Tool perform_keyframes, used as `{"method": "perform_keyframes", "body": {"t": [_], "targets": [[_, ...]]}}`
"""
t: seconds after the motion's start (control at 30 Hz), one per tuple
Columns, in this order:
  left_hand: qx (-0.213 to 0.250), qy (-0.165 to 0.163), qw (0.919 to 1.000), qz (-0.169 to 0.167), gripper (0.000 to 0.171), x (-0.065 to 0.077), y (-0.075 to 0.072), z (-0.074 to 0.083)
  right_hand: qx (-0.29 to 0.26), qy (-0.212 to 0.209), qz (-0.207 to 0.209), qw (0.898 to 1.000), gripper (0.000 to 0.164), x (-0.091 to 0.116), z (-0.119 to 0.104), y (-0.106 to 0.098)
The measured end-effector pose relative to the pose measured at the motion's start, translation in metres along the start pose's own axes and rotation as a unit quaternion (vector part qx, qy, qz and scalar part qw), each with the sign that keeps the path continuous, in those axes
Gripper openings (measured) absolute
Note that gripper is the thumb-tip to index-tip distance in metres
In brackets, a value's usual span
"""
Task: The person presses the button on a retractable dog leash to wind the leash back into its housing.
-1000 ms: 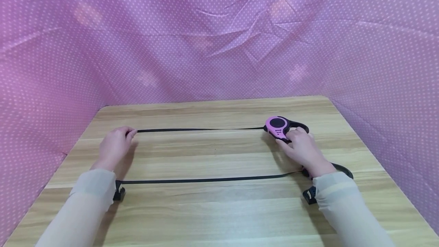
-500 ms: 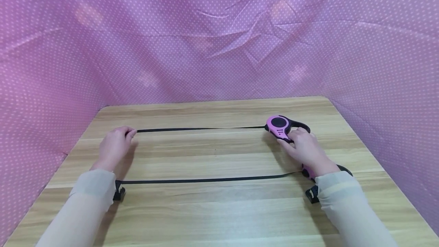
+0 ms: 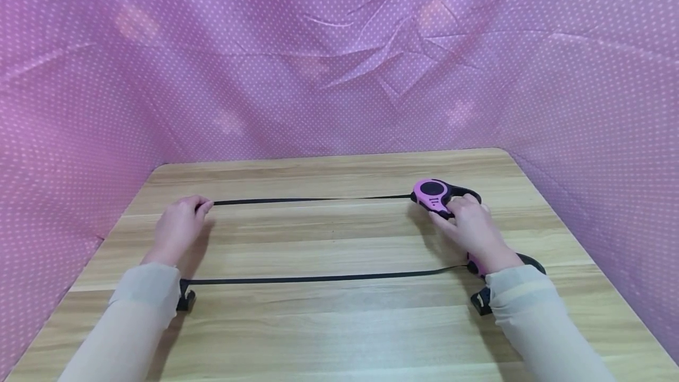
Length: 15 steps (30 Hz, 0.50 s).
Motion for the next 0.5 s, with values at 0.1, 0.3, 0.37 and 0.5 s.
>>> {"method": "perform_keyframes", "body": {"t": [0.1, 0.3, 0.37, 0.5], "targets": [[0.001, 0.003, 1.0000, 0.000, 0.032, 0.001, 0.000, 0.002, -0.003, 0.015, -0.005, 1.000, 0.034, 0.001, 0.000, 0.001], [0.002, 0.009, 0.9999, 0.003, 0.033, 0.004, -0.001, 0.008, -0.015, 0.032, -0.010, 0.999, 0.038, 0.001, -0.001, 0.003], [0.002, 0.014, 0.9999, 0.007, 0.032, 0.005, -0.001, 0.009, -0.017, 0.030, -0.008, 0.999, 0.039, 0.002, -0.002, 0.004], [0.001, 0.017, 0.9998, 0.011, 0.032, 0.006, -0.001, 0.011, -0.012, 0.026, -0.009, 1.000, 0.038, 0.003, -0.004, 0.005]]}}
Point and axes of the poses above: each hand's wrist, its own x-axis away from the middle knuckle, its own y-axis out of the palm, z = x × y, the point moved 5 cm from there along -x, towards the middle knuckle, and after that the axes turned 12 degrees about y, right-handed, at the moved point
